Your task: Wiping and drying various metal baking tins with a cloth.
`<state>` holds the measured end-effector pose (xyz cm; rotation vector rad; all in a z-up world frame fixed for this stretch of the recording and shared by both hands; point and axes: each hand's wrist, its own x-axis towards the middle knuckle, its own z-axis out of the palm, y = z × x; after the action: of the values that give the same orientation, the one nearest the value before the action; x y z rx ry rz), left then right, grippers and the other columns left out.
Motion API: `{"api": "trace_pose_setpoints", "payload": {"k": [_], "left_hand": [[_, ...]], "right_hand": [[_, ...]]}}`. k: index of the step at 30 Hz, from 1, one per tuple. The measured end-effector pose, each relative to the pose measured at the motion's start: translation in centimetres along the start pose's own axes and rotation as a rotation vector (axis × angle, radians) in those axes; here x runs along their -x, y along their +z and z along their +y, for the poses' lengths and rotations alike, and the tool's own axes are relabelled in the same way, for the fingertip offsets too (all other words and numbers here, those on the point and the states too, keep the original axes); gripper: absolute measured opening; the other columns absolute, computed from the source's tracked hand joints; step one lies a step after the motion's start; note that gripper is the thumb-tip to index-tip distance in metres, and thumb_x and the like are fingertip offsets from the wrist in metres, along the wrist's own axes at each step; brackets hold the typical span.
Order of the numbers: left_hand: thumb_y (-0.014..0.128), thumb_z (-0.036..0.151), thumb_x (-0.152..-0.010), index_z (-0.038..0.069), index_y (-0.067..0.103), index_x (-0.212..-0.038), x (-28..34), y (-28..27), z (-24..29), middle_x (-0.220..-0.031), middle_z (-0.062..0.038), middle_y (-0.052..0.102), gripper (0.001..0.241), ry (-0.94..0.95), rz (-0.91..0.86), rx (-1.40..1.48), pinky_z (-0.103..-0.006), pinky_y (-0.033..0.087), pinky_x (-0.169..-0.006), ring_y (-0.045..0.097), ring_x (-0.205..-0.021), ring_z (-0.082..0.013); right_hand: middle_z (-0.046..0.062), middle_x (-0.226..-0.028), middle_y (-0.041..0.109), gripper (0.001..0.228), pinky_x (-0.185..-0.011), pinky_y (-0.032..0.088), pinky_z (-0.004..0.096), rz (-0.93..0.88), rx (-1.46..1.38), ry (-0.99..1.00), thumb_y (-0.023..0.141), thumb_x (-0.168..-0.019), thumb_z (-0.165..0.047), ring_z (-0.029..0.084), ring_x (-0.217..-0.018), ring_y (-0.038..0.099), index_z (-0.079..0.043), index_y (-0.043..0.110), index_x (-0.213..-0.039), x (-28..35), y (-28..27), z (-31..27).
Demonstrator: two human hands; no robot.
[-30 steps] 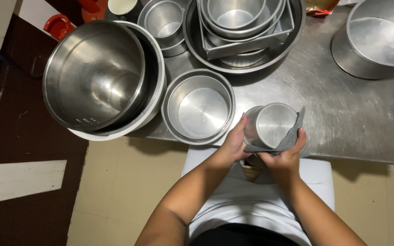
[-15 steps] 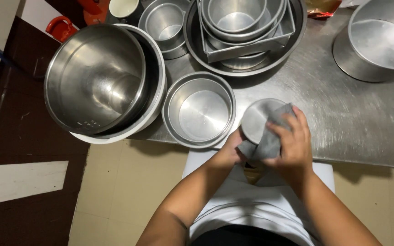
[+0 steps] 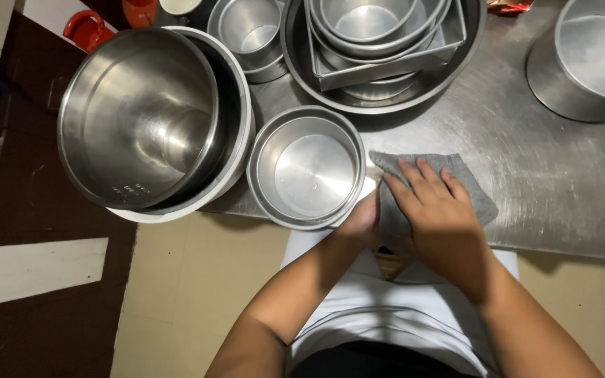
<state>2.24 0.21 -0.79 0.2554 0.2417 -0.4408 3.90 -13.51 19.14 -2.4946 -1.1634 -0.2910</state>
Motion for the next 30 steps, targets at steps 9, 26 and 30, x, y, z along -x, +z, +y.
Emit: {"api": "trace_pose_setpoints", "payload": {"k": [9, 26, 30], "left_hand": [[0.034, 0.021, -0.129, -0.011, 0.051, -0.135, 0.3, -1.6, 0.4, -0.124, -0.023, 0.062, 0.036, -0.021, -0.445, -0.033, -0.0363, 0.059, -0.095, 0.069, -0.113, -0.0281], [0.038, 0.029, -0.115, -0.002, 0.038, -0.148, 1.4, 2.0, -0.7, -0.136, -0.019, 0.055, 0.045, 0.085, 0.009, -0.130, -0.0434, 0.056, -0.101, 0.062, -0.120, -0.0293], [0.044, 0.024, -0.120, -0.004, 0.040, -0.147, -0.4, -3.1, -2.1, -0.135, -0.017, 0.056, 0.039, 0.154, -0.107, 0.010, -0.0403, 0.058, -0.103, 0.063, -0.120, -0.0255]], "right_hand": [[0.005, -0.107, 0.073, 0.043, -0.106, 0.042, 0.051, -0.308, -0.240, -0.152, 0.075, -0.063, -0.031, 0.031, -0.110, 0.067, -0.019, 0.077, -0.105, -2.9, 2.4, 5.8], [0.013, -0.083, 0.065, 0.031, -0.074, 0.051, 0.046, 0.008, -0.155, 0.128, 0.076, -0.080, -0.036, 0.035, -0.086, 0.064, -0.005, 0.071, -0.080, -1.9, 1.5, 3.6], [0.011, -0.089, 0.065, 0.030, -0.082, 0.050, 0.047, -0.067, -0.120, -0.011, 0.076, -0.075, -0.037, 0.033, -0.092, 0.063, -0.008, 0.073, -0.085, -0.2, 2.0, 2.6]]}}
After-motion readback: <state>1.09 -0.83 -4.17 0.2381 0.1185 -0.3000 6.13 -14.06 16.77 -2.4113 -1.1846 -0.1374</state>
